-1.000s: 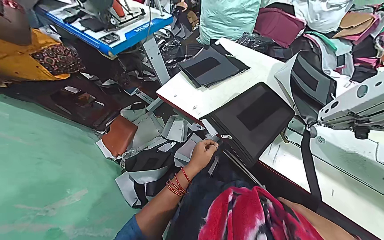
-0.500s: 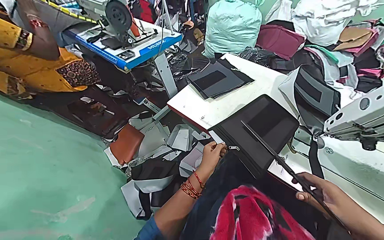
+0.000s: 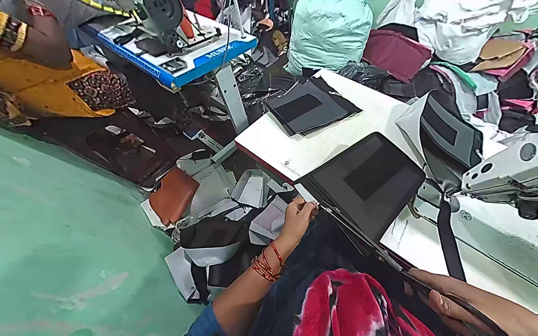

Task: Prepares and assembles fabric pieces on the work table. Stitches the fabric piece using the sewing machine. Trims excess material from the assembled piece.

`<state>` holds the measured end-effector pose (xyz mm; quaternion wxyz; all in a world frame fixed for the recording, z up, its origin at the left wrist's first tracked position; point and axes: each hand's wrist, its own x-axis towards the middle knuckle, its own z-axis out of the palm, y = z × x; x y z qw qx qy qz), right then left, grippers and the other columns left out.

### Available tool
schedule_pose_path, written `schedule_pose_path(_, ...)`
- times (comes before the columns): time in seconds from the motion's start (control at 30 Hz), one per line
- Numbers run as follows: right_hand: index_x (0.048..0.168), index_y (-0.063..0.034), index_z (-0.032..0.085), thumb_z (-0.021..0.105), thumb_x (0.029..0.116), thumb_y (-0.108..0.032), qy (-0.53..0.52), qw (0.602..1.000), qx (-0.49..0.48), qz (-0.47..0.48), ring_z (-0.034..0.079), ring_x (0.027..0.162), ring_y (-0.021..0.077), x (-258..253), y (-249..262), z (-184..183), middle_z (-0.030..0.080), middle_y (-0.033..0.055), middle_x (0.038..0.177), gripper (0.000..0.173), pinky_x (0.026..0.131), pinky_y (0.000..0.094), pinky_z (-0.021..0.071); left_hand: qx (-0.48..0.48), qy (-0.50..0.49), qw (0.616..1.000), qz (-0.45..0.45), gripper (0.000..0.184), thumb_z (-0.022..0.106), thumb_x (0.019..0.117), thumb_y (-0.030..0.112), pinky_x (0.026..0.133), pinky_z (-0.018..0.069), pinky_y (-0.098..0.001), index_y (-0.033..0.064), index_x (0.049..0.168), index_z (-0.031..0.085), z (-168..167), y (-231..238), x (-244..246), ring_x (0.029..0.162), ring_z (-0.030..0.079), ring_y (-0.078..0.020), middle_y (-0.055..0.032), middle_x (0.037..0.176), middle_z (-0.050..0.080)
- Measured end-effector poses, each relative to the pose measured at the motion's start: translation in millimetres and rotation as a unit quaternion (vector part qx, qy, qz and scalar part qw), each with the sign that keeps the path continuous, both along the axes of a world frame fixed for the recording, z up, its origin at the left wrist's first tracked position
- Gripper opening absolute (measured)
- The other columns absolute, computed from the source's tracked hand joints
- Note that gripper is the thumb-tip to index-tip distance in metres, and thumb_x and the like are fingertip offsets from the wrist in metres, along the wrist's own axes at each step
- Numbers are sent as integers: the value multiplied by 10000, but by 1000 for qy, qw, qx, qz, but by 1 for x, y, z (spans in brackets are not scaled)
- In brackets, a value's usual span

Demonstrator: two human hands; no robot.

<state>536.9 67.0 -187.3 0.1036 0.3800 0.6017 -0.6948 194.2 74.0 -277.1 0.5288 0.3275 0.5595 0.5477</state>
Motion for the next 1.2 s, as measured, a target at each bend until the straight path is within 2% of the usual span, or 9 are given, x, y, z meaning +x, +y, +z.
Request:
schedule_pose_path(0.23,1139,-187,561,595,735,-897,-46,999,8,-15,501,465,31,-38,11,0,513,-98,639,818,451,208,459,-4,-5,1000,-2,182,496,1035,48,583,483,-174,2,911,621,4,-2,2,609,581,-19,15,723,630)
schedule_pose_path(0.47,1118,-186,549,565,709,-934,-36,999,8,-23,510,472,38,-70,24,-6,513,-85,659,853,459,209,476,7,-22,1000,0,178,493,1043,45,583,488,-171,5,920,616,10,-4,4,606,583,-21,18,716,623)
schedule_pose_path(0.73,1130,-188,526,557,705,-941,-38,999,0,-13,509,484,38,-77,28,-5,511,-84,683,866,472,206,479,1,-34,999,2,157,488,1042,39,585,492,-170,-1,953,611,13,-5,5,612,586,-22,14,735,630)
schedule_pose_path(0.93,1162,-176,513,541,754,-902,-58,998,20,-3,516,495,35,-84,32,-5,515,-84,687,834,488,209,482,1,-45,999,-1,145,483,1051,45,574,486,-166,2,987,606,14,-6,6,605,581,-23,13,731,621)
schedule_pose_path(1.03,1145,-184,526,546,719,-936,-32,999,0,-6,511,499,38,-81,36,-7,507,-83,698,864,486,207,484,-4,-47,999,-2,142,482,1054,46,570,480,-160,-1,998,604,16,-6,6,609,581,-22,10,740,622)
schedule_pose_path(1.2,1127,-194,533,578,713,-925,-2,999,-30,-12,514,512,38,-79,41,-13,502,-84,703,842,492,205,485,-3,-54,999,-4,146,483,1054,56,556,468,-169,-4,1009,608,13,-7,8,608,576,-31,4,744,623)
